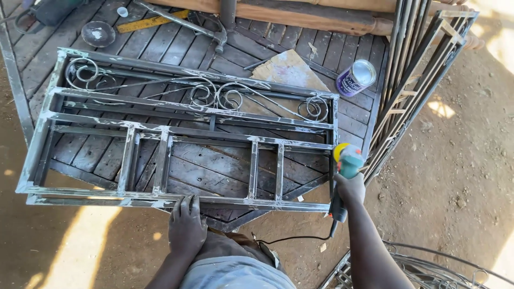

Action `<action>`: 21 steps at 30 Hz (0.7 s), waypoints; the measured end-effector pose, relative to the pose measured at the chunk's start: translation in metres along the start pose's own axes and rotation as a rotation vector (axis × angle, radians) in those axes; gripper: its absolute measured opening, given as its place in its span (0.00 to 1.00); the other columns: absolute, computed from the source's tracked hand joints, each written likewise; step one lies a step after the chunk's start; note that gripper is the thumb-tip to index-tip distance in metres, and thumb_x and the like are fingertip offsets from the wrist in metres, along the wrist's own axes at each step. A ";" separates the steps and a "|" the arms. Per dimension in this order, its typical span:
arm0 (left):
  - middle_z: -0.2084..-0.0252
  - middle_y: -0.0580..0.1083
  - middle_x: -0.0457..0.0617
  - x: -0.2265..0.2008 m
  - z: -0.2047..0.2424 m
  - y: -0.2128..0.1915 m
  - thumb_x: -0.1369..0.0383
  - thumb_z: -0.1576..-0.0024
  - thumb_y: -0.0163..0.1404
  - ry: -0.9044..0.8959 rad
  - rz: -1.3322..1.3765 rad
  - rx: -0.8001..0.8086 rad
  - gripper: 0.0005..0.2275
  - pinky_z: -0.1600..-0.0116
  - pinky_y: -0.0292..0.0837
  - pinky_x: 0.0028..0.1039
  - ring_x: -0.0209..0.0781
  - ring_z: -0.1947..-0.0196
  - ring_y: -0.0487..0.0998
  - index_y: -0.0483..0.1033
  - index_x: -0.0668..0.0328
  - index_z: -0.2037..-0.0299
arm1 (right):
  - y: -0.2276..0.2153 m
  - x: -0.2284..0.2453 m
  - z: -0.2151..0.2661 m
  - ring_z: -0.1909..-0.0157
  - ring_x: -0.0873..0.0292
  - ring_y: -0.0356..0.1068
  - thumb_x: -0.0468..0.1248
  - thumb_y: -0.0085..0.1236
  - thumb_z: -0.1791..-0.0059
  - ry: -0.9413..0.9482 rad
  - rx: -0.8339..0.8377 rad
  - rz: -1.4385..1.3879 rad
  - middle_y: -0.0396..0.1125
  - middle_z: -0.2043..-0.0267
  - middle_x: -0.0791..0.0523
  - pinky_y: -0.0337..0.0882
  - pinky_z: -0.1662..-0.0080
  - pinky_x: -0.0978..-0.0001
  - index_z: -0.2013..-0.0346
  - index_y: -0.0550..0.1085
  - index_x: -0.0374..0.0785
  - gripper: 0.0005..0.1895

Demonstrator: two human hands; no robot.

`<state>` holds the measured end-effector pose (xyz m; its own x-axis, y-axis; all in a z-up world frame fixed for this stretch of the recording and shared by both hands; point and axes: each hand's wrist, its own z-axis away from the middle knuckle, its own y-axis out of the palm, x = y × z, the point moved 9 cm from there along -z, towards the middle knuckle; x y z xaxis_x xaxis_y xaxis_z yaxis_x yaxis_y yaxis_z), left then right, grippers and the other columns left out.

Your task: Using an angle grinder to smooth the welds and surfaces of a decorative metal gate frame

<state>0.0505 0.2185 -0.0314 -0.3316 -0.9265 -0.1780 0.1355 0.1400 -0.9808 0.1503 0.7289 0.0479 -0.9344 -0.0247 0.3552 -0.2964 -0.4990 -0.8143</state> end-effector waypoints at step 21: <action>0.31 0.64 0.55 -0.013 -0.001 -0.004 0.59 0.50 0.56 -0.045 -0.034 -0.042 0.35 0.30 0.63 0.43 0.56 0.27 0.59 0.62 0.58 0.30 | 0.061 0.097 0.050 0.53 0.48 0.75 0.42 0.69 0.59 -0.628 0.288 0.392 0.72 0.51 0.51 0.76 0.55 0.53 0.46 0.65 0.43 0.31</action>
<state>0.0530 0.2302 -0.0252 -0.2933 -0.9454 -0.1422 0.0852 0.1223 -0.9888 0.0512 0.6532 0.0556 -0.6485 -0.6862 0.3294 0.1740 -0.5550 -0.8135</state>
